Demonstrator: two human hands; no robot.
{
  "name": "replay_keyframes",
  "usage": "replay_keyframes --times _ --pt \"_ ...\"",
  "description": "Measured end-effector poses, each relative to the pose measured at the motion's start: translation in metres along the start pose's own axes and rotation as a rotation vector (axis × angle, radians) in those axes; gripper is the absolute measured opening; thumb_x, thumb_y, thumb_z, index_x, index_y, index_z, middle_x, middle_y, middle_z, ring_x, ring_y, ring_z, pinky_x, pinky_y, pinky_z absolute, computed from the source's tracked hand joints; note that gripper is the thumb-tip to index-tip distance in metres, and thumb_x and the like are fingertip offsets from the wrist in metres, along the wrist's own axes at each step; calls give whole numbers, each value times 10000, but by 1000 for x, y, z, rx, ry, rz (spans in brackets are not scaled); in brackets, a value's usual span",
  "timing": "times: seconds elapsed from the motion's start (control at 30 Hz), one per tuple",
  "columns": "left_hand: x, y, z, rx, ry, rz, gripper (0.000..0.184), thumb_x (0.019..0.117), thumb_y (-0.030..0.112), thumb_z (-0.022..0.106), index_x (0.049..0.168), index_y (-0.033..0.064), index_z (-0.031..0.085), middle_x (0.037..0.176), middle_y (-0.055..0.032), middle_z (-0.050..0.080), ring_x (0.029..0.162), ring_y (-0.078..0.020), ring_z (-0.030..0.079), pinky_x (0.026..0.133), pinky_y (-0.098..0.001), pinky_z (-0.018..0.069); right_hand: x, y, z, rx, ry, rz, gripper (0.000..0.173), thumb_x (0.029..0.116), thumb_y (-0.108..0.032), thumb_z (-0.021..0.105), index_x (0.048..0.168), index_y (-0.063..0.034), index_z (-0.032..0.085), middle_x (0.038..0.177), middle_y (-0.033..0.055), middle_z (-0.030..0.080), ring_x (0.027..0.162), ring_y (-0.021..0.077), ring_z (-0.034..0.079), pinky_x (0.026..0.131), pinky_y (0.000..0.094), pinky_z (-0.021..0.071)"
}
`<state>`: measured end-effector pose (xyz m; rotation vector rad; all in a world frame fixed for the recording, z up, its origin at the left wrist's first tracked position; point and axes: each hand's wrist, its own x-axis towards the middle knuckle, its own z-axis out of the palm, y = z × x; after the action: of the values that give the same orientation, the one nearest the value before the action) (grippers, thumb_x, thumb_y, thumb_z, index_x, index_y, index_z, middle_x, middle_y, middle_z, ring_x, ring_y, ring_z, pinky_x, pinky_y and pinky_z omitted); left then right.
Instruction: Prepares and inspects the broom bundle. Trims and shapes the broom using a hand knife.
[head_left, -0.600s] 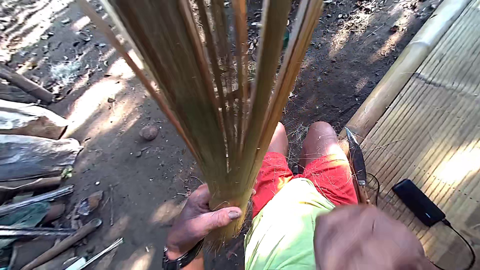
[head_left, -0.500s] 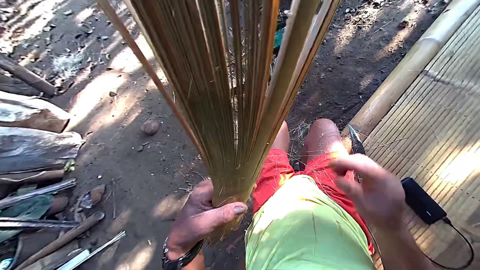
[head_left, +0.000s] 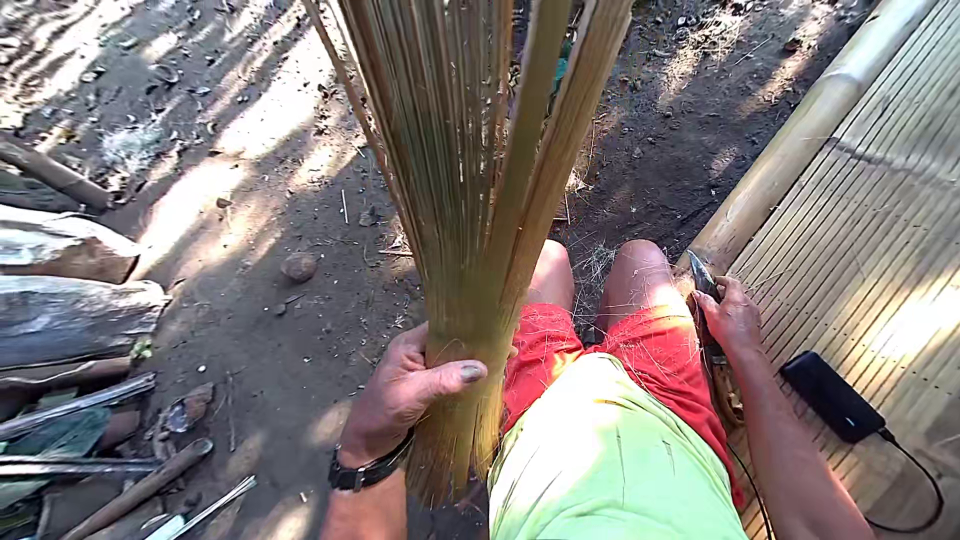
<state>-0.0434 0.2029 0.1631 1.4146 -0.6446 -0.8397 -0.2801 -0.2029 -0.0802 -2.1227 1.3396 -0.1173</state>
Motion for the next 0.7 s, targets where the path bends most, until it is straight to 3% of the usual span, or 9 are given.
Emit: replay_keyframes --times 0.1,0.23,0.3,0.37,0.47,0.57,0.6,0.7 --pt "3 7 -5 -97 28 -42 506 852 198 807 1298 37 631 1145 -271 698 1019 -422 712 893 -582 606 2 6 0 100 -50 50 437 952 -309 696 1337 -120 615 1093 171 721 1026 356 694 911 611 529" --pt "5 13 -15 -178 -45 -28 492 867 197 798 1317 84 635 1150 -222 709 1018 -361 722 889 -549 613 1 18 0 294 -84 -9 313 981 -327 656 1167 -77 690 1009 133 716 949 258 695 881 543 551" --pt "7 16 -19 -231 -89 -35 495 874 198 784 1329 81 628 1182 -258 690 1052 -412 703 897 -593 599 -3 19 -1 377 -83 6 322 986 -363 641 1139 -85 696 971 103 719 904 209 698 850 492 573" --pt "9 19 -21 -266 -113 -51 486 878 198 774 1328 83 630 1193 -266 685 1067 -432 696 897 -611 595 -8 15 -3 458 -70 33 324 989 -347 637 1164 -77 676 945 95 716 851 195 700 804 463 586" --pt "15 22 -25 -283 -149 -62 494 881 182 766 1341 81 619 1187 -256 688 1061 -410 702 889 -591 603 -15 3 -1 543 16 -17 421 991 -356 646 1320 -97 595 948 85 716 745 184 712 680 432 626" --pt "20 30 -22 -235 -109 -89 561 860 183 788 1374 79 590 1173 -247 694 1027 -379 717 876 -553 616 -25 -17 -7 493 103 -185 534 996 -396 653 1459 -144 570 1287 56 693 1116 110 679 984 362 562" --pt "20 34 -19 -201 -89 -91 572 857 188 792 1380 82 585 1159 -226 703 1011 -347 725 878 -523 621 -27 -29 -14 484 130 -258 532 1008 -377 641 1477 -140 561 1348 63 668 1182 108 658 1035 351 542" --pt "21 45 -7 -133 -69 -70 532 889 159 757 1382 71 578 1133 -190 717 983 -294 732 885 -469 625 -40 -78 -52 475 156 -411 516 1046 -378 573 1534 -223 507 1386 45 650 1154 110 670 1001 360 558"
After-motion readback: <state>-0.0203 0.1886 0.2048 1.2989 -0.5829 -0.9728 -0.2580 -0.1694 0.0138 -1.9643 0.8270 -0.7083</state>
